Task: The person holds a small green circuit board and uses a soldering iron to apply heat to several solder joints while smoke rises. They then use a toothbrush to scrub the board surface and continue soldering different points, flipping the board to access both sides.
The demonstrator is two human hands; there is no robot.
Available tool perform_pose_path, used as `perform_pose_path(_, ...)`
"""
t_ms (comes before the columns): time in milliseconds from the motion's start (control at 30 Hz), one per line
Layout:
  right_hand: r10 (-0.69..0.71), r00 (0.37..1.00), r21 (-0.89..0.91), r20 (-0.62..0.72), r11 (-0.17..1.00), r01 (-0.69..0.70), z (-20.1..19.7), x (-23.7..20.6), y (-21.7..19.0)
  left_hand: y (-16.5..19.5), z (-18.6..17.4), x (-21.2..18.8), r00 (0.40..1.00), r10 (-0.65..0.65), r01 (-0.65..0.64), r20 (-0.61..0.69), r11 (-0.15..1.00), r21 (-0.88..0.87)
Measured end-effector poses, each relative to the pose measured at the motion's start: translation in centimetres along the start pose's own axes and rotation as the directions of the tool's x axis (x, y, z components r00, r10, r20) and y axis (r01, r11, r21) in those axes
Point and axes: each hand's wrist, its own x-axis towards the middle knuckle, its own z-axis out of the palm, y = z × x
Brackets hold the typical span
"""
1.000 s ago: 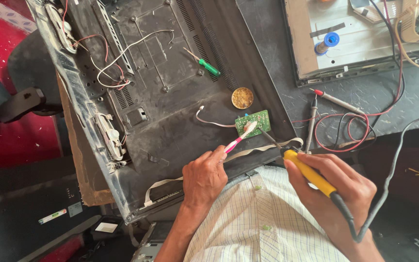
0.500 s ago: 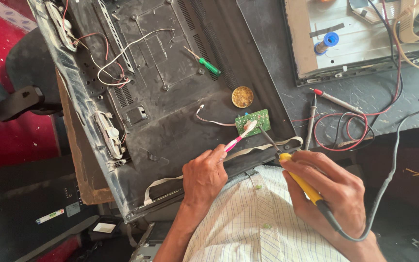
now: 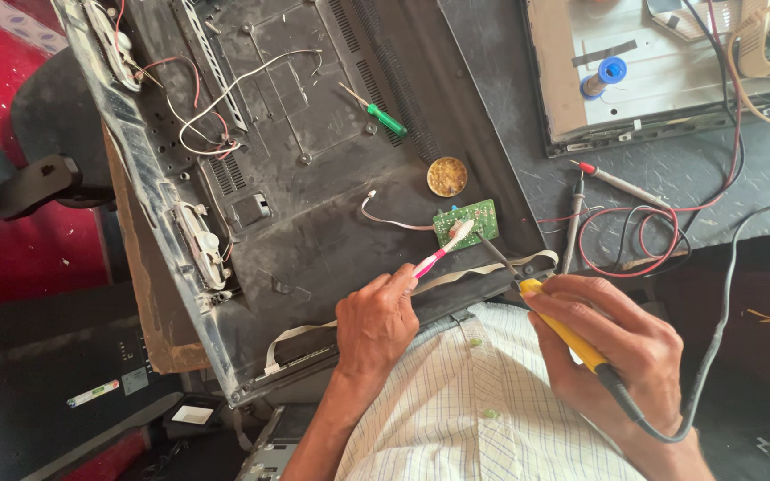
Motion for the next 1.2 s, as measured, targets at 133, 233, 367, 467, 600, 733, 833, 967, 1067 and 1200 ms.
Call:
perform_pose_path(133, 0.001, 1.0, 0.01, 0.018, 1.0, -0.001, -0.3, 0.2, 0.4, 0.0, 0.0, 0.0, 1.0, 0.001, -0.001, -0.006, 1.0, -0.008)
perform_pose_path(233, -0.006, 1.0, 0.014, 0.014, 1.0, 0.005, -0.4, 0.3, 0.7, 0.0, 0.0, 0.0, 1.0, 0.004, -0.004, -0.007, 1.0, -0.011)
perform_pose_path(367, -0.028, 1.0, 0.01, 0.015, 1.0, 0.028, -0.6, 0.5, 1.1, -0.1, 0.1, 0.0, 1.0, 0.004, -0.004, -0.006, 1.0, -0.009)
perform_pose_path(467, 0.011, 0.999, -0.046, -0.035, 0.999, -0.012, -0.7, 0.6, 1.1, -0.1, 0.1, 0.0, 1.0, 0.004, -0.004, -0.007, 1.0, -0.011)
perform_pose_path(600, 0.018, 1.0, -0.051, -0.022, 0.999, -0.019, -0.9, 0.6, 1.2, -0.1, 0.1, 0.0, 1.0, 0.001, -0.001, -0.006, 1.0, -0.011)
perform_pose_path(733, -0.05, 0.999, -0.01, -0.008, 0.999, 0.05, -0.8, 0.4, 1.1, 0.0, 0.1, 0.0, 1.0, 0.005, -0.006, -0.017, 1.0, -0.017)
perform_pose_path(833, -0.019, 0.999, -0.024, -0.033, 1.0, 0.018, -0.6, 0.2, 1.1, 0.0, 0.1, 0.0, 1.0, 0.001, -0.002, -0.01, 1.0, -0.021)
perform_pose_path(967, 0.07, 0.996, -0.03, -0.063, 0.997, -0.072, -0.6, 0.1, 1.5, 0.0, 0.1, 0.0, 1.0, 0.0, 0.0, -0.003, 1.0, -0.014)
perform_pose_path(1067, 0.087, 0.995, -0.047, -0.041, 0.995, -0.089, -0.8, 0.0, 1.9, 0.0, 0.2, 0.0, 1.0, 0.005, -0.005, -0.009, 1.0, -0.019)
perform_pose_path(1200, -0.012, 1.0, -0.029, 0.012, 1.0, 0.012, -1.0, 0.0, 2.4, 0.0, 0.1, -0.1, 1.0, 0.003, -0.003, -0.008, 1.0, -0.019)
